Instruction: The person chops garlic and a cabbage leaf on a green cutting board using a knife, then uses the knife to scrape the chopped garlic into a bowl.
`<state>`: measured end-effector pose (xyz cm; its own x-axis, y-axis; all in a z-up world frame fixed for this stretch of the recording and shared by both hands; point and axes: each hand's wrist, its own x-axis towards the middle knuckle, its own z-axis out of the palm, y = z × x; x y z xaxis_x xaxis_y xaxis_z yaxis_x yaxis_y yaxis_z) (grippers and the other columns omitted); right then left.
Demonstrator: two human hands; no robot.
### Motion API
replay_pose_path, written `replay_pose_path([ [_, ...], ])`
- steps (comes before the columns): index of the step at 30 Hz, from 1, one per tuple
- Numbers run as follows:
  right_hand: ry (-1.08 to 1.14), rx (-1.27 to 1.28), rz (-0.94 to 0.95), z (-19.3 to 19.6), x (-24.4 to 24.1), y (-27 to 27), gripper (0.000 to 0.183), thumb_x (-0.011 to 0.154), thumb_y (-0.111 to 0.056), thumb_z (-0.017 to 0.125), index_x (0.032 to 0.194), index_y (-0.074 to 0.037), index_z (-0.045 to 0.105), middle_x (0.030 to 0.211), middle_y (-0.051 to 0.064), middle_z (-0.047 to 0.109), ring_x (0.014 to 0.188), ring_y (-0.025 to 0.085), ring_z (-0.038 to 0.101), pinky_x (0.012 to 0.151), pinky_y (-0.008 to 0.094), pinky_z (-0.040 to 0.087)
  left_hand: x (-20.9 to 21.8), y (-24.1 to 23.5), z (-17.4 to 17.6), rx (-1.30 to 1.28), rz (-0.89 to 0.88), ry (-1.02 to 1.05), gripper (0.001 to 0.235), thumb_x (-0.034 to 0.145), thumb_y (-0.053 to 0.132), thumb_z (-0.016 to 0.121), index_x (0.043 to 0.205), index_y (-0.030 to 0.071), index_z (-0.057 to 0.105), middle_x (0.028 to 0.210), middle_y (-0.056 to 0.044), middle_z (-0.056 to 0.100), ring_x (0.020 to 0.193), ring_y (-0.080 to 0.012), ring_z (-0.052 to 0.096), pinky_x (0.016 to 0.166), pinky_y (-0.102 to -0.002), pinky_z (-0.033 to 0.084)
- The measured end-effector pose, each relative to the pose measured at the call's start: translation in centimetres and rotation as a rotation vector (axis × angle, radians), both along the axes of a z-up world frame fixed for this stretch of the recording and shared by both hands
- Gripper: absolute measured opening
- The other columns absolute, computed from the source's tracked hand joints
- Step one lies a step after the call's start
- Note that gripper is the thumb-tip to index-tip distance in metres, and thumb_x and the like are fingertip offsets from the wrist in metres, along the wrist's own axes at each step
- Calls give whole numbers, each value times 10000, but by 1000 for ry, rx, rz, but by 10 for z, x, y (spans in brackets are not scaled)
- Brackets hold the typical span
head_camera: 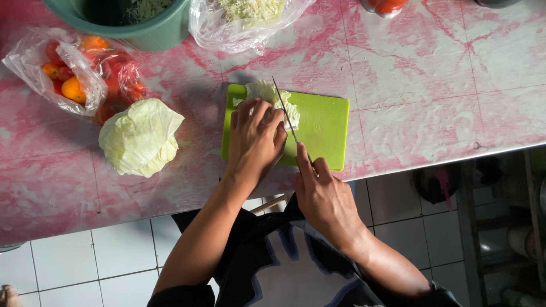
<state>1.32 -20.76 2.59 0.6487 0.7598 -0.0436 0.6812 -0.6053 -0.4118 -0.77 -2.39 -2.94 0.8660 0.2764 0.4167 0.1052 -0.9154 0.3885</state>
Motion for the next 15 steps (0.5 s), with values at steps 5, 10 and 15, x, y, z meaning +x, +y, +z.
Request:
replay_pose_path([
  [5,-42,-27,8,0,-1,2,594,943,-163,613,1492,-5,449,916,165,594,573,321,675,462,427,543,1,-2,-3,43,11,-25,207,877,164,683,1066,81,670,1142,-102,595,1234,-335,544,1053,-521,452],
  [10,-104,-118,27,-4,-2,6,627,923,-170,630,1500,-7,446,913,166,590,545,301,667,431,409,538,1,-3,-8,5,4,8,176,891,150,691,1048,74,670,1164,-103,602,1240,-340,548,1042,-523,458],
  [15,-176,-128,69,-5,-3,7,614,921,-154,629,1488,6,458,892,156,607,582,245,686,482,351,566,3,-3,-19,9,15,-33,194,894,153,686,1069,71,670,1322,-114,607,1295,-314,545,1107,-574,422],
])
